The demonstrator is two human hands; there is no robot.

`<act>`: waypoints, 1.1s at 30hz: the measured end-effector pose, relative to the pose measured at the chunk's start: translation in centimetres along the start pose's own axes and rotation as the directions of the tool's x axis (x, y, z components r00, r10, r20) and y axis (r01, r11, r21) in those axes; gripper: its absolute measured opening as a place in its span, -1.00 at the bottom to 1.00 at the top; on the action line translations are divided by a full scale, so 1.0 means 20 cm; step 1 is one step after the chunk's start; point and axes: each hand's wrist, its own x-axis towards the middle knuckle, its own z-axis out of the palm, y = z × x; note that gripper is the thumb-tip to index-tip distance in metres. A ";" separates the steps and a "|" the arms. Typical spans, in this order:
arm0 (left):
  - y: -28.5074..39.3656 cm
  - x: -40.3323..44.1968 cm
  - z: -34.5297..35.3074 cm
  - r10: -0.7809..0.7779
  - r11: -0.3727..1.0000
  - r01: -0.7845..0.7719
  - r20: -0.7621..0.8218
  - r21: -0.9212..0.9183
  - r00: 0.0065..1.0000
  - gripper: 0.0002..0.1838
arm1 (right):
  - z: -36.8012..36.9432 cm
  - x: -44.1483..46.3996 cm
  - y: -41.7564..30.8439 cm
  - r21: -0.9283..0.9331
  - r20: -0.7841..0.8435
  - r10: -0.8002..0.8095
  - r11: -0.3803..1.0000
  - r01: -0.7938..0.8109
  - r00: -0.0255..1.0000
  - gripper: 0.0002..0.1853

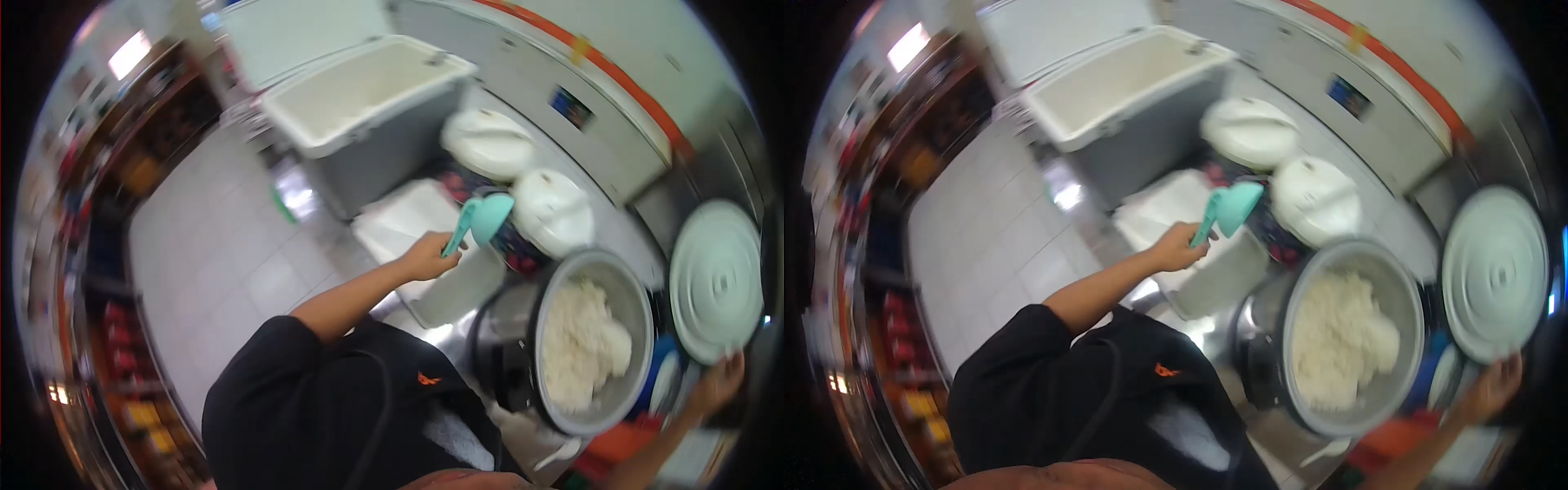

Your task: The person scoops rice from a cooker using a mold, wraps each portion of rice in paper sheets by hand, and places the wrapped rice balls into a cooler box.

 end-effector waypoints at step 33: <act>0.78 0.41 0.73 0.563 0.824 -0.561 0.207 -0.076 0.800 0.20 | 0.76 -0.73 -0.73 -0.185 0.963 0.238 0.925 0.331 -0.125 -0.43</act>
